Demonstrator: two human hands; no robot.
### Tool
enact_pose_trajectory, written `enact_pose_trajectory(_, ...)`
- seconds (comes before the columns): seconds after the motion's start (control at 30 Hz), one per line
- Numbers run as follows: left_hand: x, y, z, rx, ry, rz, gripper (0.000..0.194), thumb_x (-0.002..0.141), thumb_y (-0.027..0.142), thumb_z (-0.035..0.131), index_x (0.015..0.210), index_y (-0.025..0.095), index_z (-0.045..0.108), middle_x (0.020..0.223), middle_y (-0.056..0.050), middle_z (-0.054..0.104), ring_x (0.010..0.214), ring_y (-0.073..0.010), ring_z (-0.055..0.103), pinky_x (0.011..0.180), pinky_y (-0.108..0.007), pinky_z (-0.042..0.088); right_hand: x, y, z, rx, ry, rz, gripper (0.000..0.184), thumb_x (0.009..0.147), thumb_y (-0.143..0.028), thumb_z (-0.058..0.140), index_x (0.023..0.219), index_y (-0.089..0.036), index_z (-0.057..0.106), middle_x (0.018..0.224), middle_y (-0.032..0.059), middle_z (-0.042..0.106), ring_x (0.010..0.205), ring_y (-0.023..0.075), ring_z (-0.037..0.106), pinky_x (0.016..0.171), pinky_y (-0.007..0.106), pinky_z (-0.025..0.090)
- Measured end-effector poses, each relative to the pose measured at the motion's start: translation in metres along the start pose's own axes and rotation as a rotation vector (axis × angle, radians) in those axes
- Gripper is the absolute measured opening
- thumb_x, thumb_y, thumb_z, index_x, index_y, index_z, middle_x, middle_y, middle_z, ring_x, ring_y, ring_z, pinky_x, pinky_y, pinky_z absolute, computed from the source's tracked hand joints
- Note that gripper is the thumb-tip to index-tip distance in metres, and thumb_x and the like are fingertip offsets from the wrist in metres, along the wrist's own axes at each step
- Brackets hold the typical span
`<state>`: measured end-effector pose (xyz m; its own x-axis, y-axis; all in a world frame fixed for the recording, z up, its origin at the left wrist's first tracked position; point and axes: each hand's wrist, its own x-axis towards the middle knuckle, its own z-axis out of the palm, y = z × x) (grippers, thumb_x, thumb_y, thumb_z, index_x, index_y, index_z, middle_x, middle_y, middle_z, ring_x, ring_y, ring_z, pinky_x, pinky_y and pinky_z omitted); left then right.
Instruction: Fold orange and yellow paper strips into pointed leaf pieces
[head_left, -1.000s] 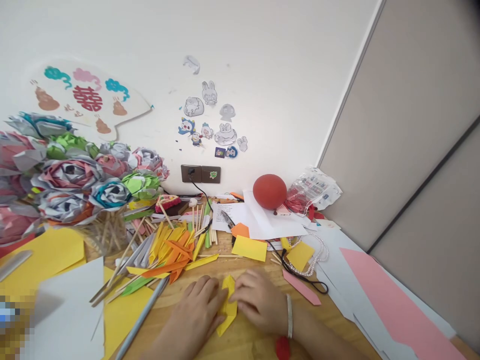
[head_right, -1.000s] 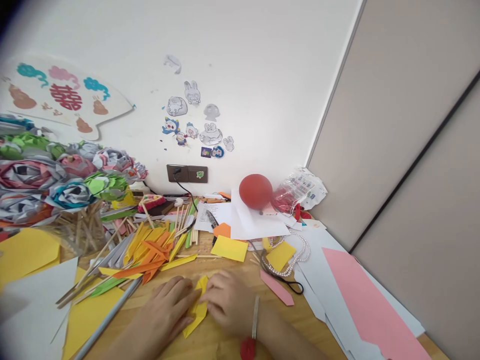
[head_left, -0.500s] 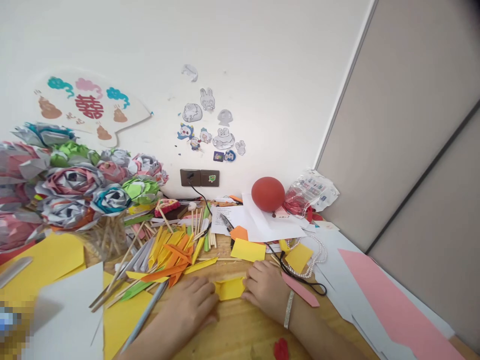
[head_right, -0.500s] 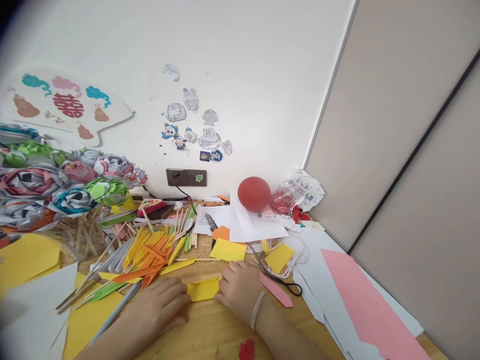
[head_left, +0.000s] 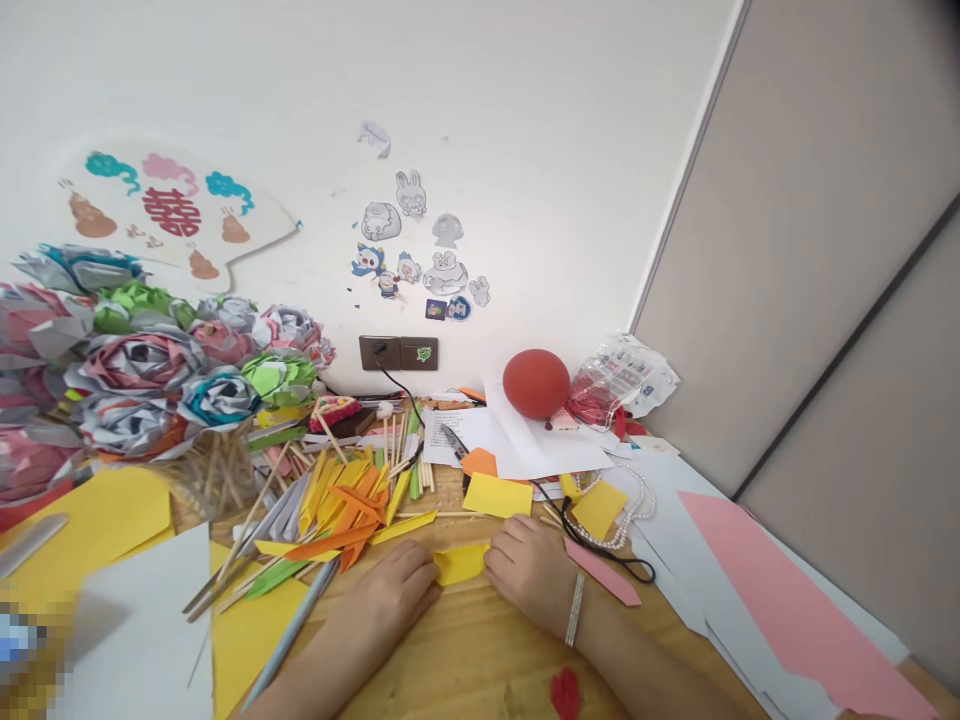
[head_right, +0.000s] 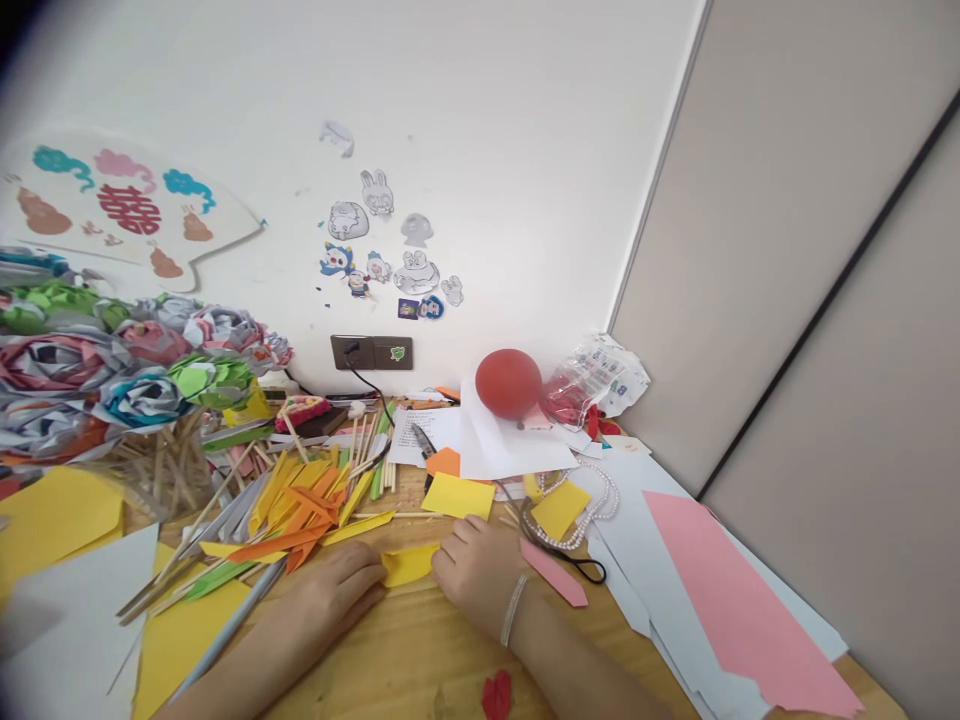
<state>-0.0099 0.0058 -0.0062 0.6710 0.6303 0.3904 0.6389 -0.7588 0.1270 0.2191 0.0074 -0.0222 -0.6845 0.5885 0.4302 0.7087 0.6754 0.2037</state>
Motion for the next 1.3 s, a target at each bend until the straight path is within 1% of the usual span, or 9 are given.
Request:
enact_pose_trajectory(0.2, -0.001, -0.007, 0.009, -0.025, 0.016, 0.001, 0.034, 0.095, 0.026, 0.029, 0.077, 0.020, 0.058, 0.080, -0.003, 0.061, 0.077, -0.0172, 0.058, 0.071, -0.027, 0.048, 0.001, -0.004, -0.006, 0.178, -0.020, 0.109, 0.010, 0.085, -0.020, 0.054, 0.076, -0.018, 0.057, 0.079, 0.0023, 0.057, 0.078, 0.0175, 0.045, 0.070, 0.031, 0.033)
enact_pose_trajectory(0.43, 0.001, 0.002, 0.010, -0.027, 0.051, -0.105, 0.028, 0.091, 0.024, 0.034, 0.073, 0.021, 0.055, 0.078, -0.003, 0.059, 0.076, -0.0181, 0.058, 0.072, -0.028, 0.048, 0.004, -0.015, 0.000, 0.477, 0.000, 0.469, 0.009, 0.072, -0.012, 0.065, 0.071, -0.017, 0.057, 0.079, 0.0006, 0.056, 0.080, 0.0161, 0.049, 0.069, 0.026, 0.035)
enact_pose_trajectory(0.67, 0.007, 0.010, 0.012, -0.022, 0.042, -0.248, 0.023, 0.086, 0.019, 0.037, 0.070, 0.020, 0.053, 0.079, -0.006, 0.059, 0.077, -0.0203, 0.058, 0.072, -0.032, 0.048, 0.006, -0.019, 0.002, 0.442, -0.012, 0.572, 0.010, 0.073, -0.012, 0.064, 0.068, -0.017, 0.056, 0.077, 0.0008, 0.056, 0.079, 0.0172, 0.049, 0.069, 0.028, 0.034)
enact_pose_trajectory(0.77, 0.008, 0.011, 0.013, -0.019, 0.021, -0.288, 0.022, 0.085, 0.018, 0.038, 0.069, 0.020, 0.053, 0.080, -0.006, 0.059, 0.079, -0.0210, 0.057, 0.073, -0.033, 0.047, 0.007, -0.021, 0.003, 0.395, 0.003, 0.539, 0.010, 0.073, -0.011, 0.065, 0.073, -0.016, 0.057, 0.079, 0.0014, 0.055, 0.080, 0.0176, 0.048, 0.069, 0.028, 0.034)
enact_pose_trajectory(0.83, 0.008, 0.011, 0.014, -0.019, 0.006, -0.306, 0.021, 0.084, 0.018, 0.038, 0.068, 0.019, 0.053, 0.080, -0.006, 0.059, 0.079, -0.0215, 0.057, 0.073, -0.034, 0.047, 0.009, -0.023, 0.006, 0.349, 0.014, 0.432, 0.009, 0.076, -0.011, 0.065, 0.080, -0.018, 0.060, 0.082, 0.0015, 0.055, 0.081, 0.0174, 0.047, 0.068, 0.028, 0.034)
enact_pose_trajectory(0.93, 0.009, 0.009, 0.016, -0.025, -0.016, -0.324, 0.020, 0.083, 0.017, 0.040, 0.069, 0.019, 0.054, 0.081, -0.007, 0.059, 0.080, -0.0216, 0.056, 0.074, -0.034, 0.047, 0.012, -0.027, 0.009, 0.281, 0.023, 0.310, 0.004, 0.082, -0.023, 0.065, 0.079, -0.021, 0.064, 0.078, 0.0005, 0.052, 0.076, 0.0162, 0.044, 0.066, 0.027, 0.032)
enact_pose_trajectory(1.03, 0.009, 0.008, 0.017, -0.033, -0.032, -0.335, 0.018, 0.082, 0.018, 0.042, 0.070, 0.018, 0.054, 0.081, -0.007, 0.059, 0.081, -0.0223, 0.056, 0.075, -0.035, 0.046, 0.011, -0.025, 0.005, 0.237, 0.023, 0.249, 0.011, 0.085, -0.032, 0.062, 0.079, -0.024, 0.067, 0.077, 0.0005, 0.051, 0.074, 0.0160, 0.042, 0.065, 0.028, 0.030)
enact_pose_trajectory(1.13, 0.009, 0.006, 0.017, -0.046, -0.043, -0.338, 0.017, 0.083, 0.018, 0.042, 0.071, 0.018, 0.055, 0.081, -0.007, 0.059, 0.081, -0.0223, 0.056, 0.076, -0.035, 0.046, 0.004, -0.014, -0.006, 0.220, -0.014, 0.108, 0.017, 0.084, -0.020, 0.059, 0.094, -0.031, 0.068, 0.083, 0.0018, 0.052, 0.080, 0.0181, 0.041, 0.066, 0.030, 0.029)
enact_pose_trajectory(1.3, 0.009, 0.007, 0.014, -0.064, -0.052, -0.343, 0.016, 0.083, 0.019, 0.044, 0.071, 0.019, 0.055, 0.082, -0.006, 0.060, 0.082, -0.0212, 0.057, 0.077, -0.032, 0.045, -0.010, 0.004, -0.019, 0.282, -0.115, 0.110, 0.036, 0.075, -0.010, 0.057, 0.101, -0.034, 0.066, 0.082, 0.0009, 0.052, 0.078, 0.0175, 0.042, 0.064, 0.029, 0.028)
